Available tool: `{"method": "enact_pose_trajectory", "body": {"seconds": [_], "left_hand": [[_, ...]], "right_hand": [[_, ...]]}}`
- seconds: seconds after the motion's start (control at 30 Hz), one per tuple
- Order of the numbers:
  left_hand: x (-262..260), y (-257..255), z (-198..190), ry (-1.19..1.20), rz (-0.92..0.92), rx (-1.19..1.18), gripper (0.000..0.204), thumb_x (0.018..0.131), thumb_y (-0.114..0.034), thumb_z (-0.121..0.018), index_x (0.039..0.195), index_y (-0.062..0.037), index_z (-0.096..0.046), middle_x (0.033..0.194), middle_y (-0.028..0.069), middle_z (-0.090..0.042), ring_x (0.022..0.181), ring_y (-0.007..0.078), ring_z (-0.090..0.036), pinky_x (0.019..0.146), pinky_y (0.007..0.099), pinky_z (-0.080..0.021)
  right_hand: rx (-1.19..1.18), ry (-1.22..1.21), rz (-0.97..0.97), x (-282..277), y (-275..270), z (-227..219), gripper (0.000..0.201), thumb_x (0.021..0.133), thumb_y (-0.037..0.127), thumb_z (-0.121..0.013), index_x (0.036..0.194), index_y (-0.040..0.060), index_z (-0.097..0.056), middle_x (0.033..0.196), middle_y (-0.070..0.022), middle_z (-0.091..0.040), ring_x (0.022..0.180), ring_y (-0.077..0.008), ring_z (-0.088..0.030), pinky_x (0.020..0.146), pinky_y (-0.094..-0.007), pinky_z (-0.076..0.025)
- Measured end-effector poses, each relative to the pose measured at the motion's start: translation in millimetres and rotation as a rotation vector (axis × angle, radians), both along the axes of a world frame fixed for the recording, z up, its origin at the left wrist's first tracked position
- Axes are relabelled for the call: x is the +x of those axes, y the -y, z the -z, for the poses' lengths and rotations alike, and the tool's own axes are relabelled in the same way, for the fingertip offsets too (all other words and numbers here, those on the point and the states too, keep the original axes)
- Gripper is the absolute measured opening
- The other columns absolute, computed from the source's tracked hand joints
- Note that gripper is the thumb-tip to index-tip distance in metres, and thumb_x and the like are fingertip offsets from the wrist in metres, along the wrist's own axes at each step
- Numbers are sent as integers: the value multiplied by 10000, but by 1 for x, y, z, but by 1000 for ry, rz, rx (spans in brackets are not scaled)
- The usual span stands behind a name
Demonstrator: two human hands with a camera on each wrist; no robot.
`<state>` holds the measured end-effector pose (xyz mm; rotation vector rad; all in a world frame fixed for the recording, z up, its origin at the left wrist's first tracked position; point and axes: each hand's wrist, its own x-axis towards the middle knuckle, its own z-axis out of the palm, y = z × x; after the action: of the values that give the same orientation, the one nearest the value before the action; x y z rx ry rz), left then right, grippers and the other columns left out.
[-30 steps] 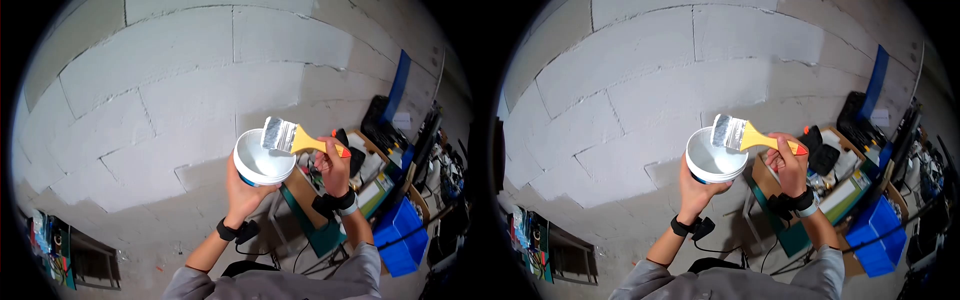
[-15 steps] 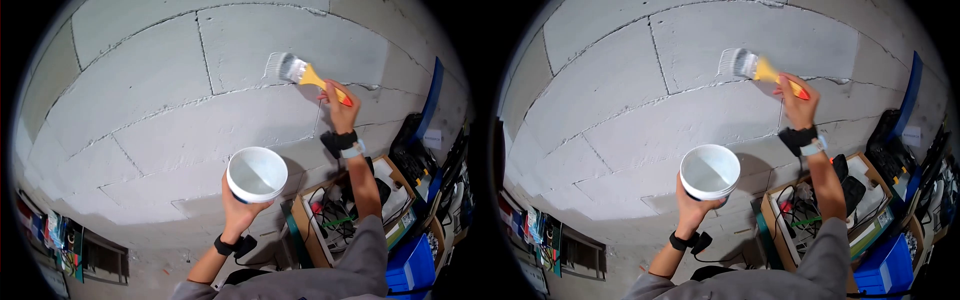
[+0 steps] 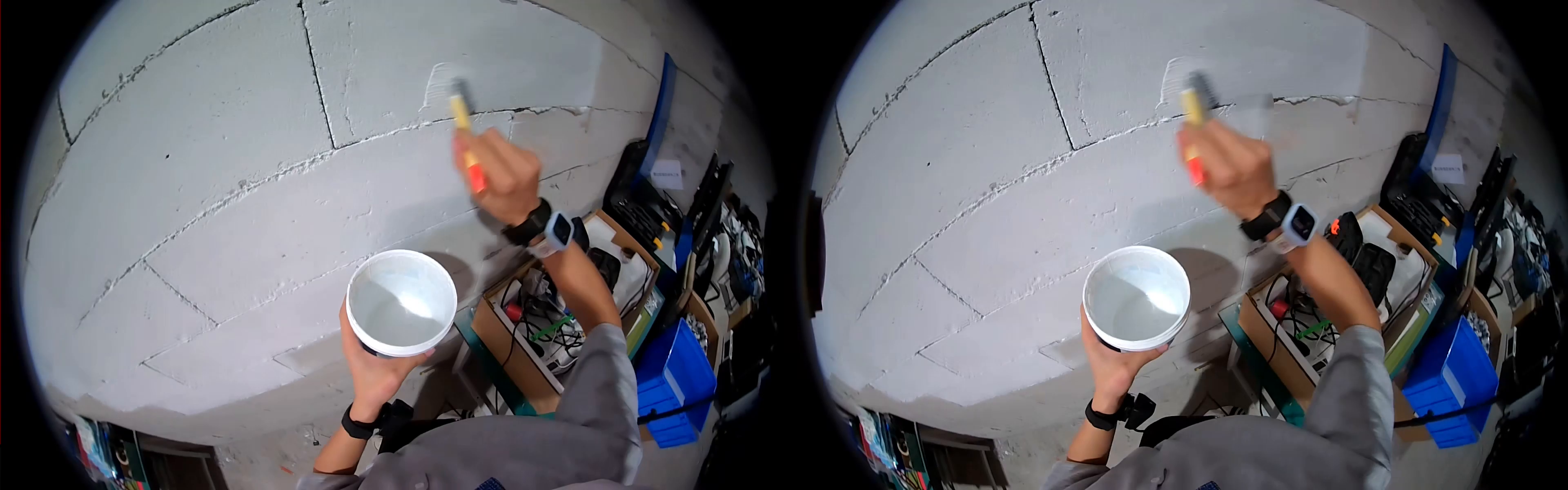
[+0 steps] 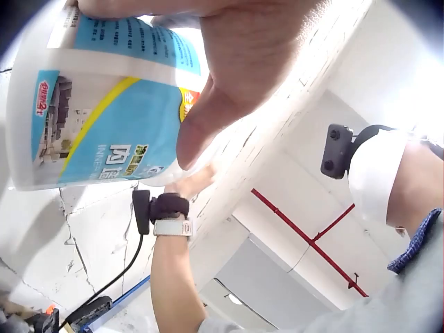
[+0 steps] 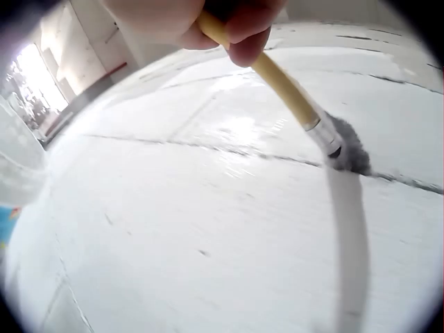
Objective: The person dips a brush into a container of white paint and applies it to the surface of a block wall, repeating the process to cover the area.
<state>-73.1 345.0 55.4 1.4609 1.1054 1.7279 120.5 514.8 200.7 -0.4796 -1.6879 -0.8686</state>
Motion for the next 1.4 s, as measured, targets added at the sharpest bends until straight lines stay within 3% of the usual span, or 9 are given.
{"method": "enact_pose_trajectory", "body": {"seconds": [0.17, 0.27, 0.43, 0.67, 0.7, 0.8, 1.0, 1.23, 1.4], "left_hand": [[-20, 1, -6, -60, 0, 40, 1144, 507, -55, -945, 1457, -25, -308, 1359, 132, -491, 1254, 262, -520, 1042, 414, -458], [-19, -3, -5, -39, 3, 26, 1153, 495, -53, -947, 1454, -26, -308, 1356, 136, -492, 1241, 263, -530, 1032, 415, -467], [0, -16, -7, 6, 15, 3, 1139, 482, -58, -954, 1433, -21, -329, 1321, 132, -524, 1220, 258, -546, 1024, 414, -470], [9, -21, 3, -7, -11, -1, 1147, 486, -94, -976, 1429, -32, -327, 1336, 130, -503, 1241, 258, -526, 1028, 416, -465], [8, -19, 5, -7, -2, 2, 1147, 486, -94, -976, 1429, -32, -327, 1336, 130, -503, 1241, 258, -526, 1028, 416, -465], [1, -13, 12, 69, -42, -50, 1159, 496, -117, -982, 1438, -34, -312, 1355, 132, -479, 1250, 262, -512, 1036, 422, -453], [-23, 4, 14, 70, -54, -54, 1162, 495, -112, -979, 1441, -23, -310, 1358, 135, -476, 1253, 264, -509, 1048, 420, -441], [-44, 16, 15, 52, -77, -65, 1167, 482, -117, -978, 1441, -24, -319, 1360, 130, -480, 1248, 264, -514, 1051, 420, -437], [-35, 7, 5, -7, 46, -66, 1141, 480, -143, -982, 1421, -26, -349, 1323, 126, -516, 1225, 260, -532, 1043, 411, -438]], "right_hand": [[-46, -124, -284, -28, 44, -37, 70, 880, 57, -682, 915, 11, -721, 648, -56, -593, 474, -157, -552, 468, -283, -443], [-477, -320, -764, -16, 21, -46, 137, 944, 77, -638, 972, -14, -736, 704, -38, -648, 557, -60, -562, 494, -218, -432], [-691, -558, -734, 61, -53, -17, 234, 973, 176, -652, 1001, -44, -728, 770, -52, -686, 598, -74, -603, 530, -198, -484], [-416, -771, -438, 183, -103, -18, 223, 963, 163, -668, 1061, -27, -733, 793, -72, -703, 652, -108, -653, 599, -230, -530], [-409, -771, -432, 185, -102, -22, 223, 963, 163, -668, 1061, -27, -733, 793, -72, -703, 652, -108, -653, 599, -230, -530], [117, -547, 165, 187, -98, -38, 221, 921, 172, -710, 1100, 46, -741, 923, -126, -748, 762, -220, -717, 706, -309, -545], [-46, -472, 420, 127, -118, -24, 242, 933, 260, -671, 1094, 89, -731, 854, -146, -711, 737, -323, -689, 650, -368, -536], [-161, -356, 347, 42, -57, -14, 209, 914, 172, -682, 1095, 77, -724, 805, -149, -683, 664, -318, -649, 611, -379, -505], [-230, -200, -198, -10, 36, -22, 172, 925, 68, -655, 1064, -19, -706, 865, -151, -718, 703, -250, -716, 608, -297, -534]]}}
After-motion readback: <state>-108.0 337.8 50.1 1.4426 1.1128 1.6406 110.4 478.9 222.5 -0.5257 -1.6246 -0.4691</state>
